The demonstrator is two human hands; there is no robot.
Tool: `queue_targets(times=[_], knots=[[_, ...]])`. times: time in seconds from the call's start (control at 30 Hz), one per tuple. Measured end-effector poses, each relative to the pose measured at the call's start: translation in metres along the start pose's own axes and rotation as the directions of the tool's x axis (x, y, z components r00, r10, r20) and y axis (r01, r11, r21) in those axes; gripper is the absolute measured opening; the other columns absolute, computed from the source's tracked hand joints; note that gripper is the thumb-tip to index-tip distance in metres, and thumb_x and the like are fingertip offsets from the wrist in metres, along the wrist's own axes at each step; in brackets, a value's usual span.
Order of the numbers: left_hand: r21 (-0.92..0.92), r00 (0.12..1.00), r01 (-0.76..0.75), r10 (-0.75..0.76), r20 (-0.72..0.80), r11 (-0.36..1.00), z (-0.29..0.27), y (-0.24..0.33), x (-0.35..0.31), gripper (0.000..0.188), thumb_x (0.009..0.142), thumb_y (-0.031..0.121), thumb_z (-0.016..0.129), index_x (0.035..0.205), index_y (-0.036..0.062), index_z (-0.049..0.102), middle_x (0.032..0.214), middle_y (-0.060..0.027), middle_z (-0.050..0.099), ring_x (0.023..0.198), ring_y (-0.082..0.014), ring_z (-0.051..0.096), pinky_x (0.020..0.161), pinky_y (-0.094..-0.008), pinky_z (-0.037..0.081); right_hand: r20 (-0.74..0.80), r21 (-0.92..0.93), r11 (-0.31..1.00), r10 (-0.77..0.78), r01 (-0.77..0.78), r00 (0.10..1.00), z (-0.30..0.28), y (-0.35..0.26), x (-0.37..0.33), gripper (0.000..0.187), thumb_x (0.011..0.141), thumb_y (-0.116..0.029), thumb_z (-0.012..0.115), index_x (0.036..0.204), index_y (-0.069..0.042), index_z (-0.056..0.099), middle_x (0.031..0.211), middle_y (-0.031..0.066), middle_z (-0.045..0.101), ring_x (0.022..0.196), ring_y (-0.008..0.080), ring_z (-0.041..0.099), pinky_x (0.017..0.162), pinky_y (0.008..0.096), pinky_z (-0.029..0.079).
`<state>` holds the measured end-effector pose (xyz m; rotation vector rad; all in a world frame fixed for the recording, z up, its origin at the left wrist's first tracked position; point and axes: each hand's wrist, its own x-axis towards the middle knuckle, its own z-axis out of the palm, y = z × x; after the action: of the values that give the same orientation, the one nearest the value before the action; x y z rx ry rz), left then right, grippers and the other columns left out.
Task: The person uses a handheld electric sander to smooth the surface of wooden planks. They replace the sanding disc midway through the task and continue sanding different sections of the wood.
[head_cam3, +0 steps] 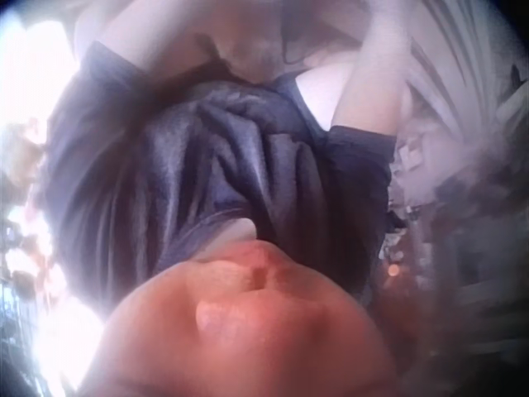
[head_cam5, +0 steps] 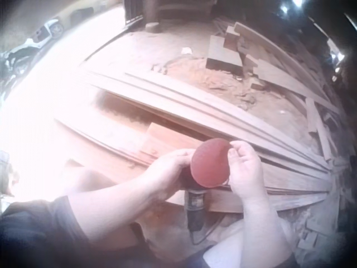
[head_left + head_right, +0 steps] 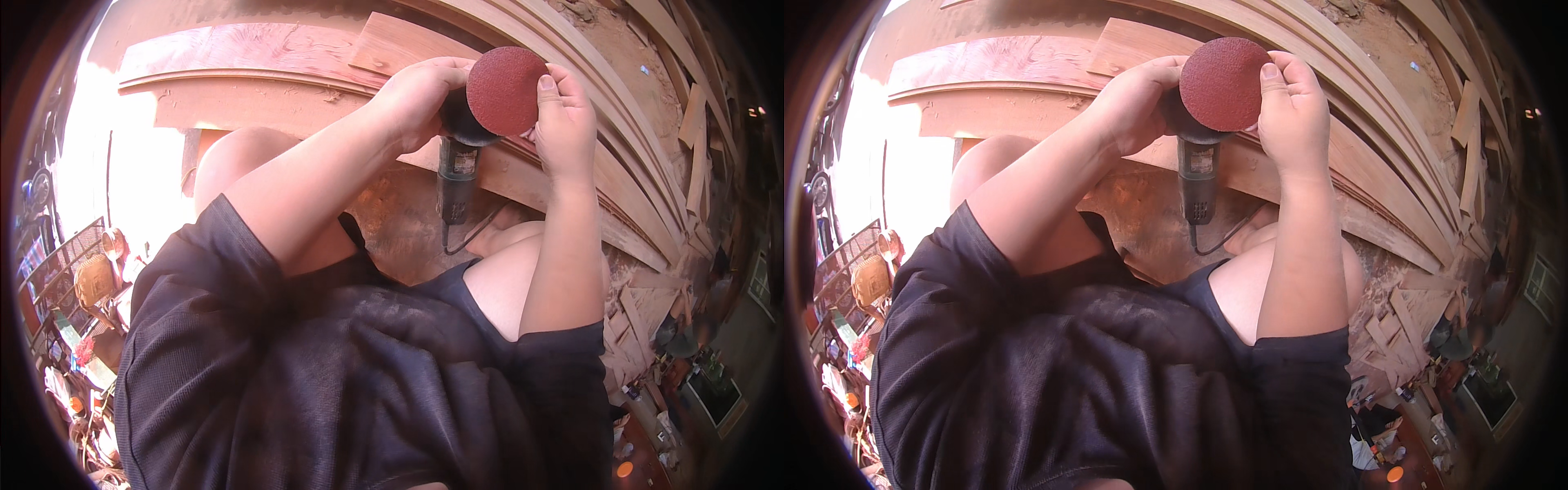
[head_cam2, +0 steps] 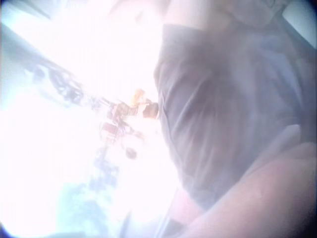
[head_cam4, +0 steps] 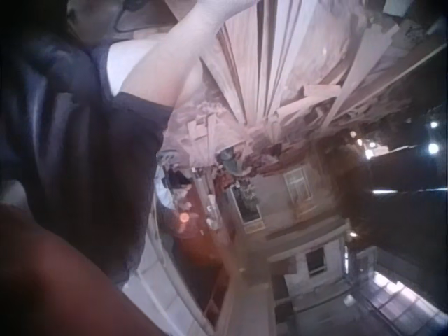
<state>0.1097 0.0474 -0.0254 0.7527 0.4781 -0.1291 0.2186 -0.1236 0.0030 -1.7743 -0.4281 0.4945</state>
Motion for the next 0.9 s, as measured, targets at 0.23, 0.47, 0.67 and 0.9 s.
queue_targets(times=[0.23,0.47,0.67,0.9], knots=[[-0.014,1.0,0.004,-0.004,0.006,1.0,-0.001,0.0,-0.003,0.044,0.11,0.035,0.046,0.136,0.0014,0.06,0.128,-0.0139,0.069,0.119,-0.0262,0.066,0.105,-0.05,0.05,0.106,-0.361,0.91,-0.177,0.203,0.979,-0.002,0.012,-0.015,0.022,0.111,-0.02,0.056,0.12,-0.003,0.065,0.092,0.0102,0.074,0.076,0.0141,0.069,0.067,0.0318,0.057],[-0.069,1.0,0.004,-0.004,0.004,0.998,0.005,0.005,-0.008,0.066,0.112,0.056,0.036,0.135,-0.0012,0.06,0.134,-0.0174,0.066,0.124,-0.0286,0.063,0.108,-0.0519,0.047,0.067,-0.328,0.929,-0.159,0.173,0.985,0.006,0.02,-0.024,0.019,0.109,-0.02,0.058,0.118,-0.004,0.065,0.092,0.014,0.076,0.081,0.0197,0.074,0.072,0.0365,0.059],[-0.106,0.993,0.052,-0.04,0.111,0.993,-0.003,0.008,-0.002,0.077,0.108,0.07,0.034,0.131,0.0022,0.061,0.127,-0.0159,0.068,0.119,-0.0279,0.064,0.105,-0.0502,0.051,0.032,-0.365,0.911,-0.195,0.193,0.98,0.009,0.021,-0.026,0.017,0.108,-0.019,0.06,0.117,-0.006,0.066,0.094,0.0193,0.076,0.082,0.0331,0.076,0.074,0.0424,0.059],[-0.152,0.992,0.082,-0.066,0.107,0.985,-0.009,0.004,0.005,0.072,0.108,0.068,0.037,0.127,0.0041,0.063,0.127,-0.0153,0.068,0.12,-0.0279,0.064,0.105,-0.0493,0.05,-0.024,-0.59,0.752,-0.379,0.293,0.925,0.018,0.018,-0.029,0.016,0.105,-0.021,0.062,0.114,-0.009,0.067,0.095,0.0223,0.075,0.086,0.0435,0.074,0.074,0.0484,0.059]])
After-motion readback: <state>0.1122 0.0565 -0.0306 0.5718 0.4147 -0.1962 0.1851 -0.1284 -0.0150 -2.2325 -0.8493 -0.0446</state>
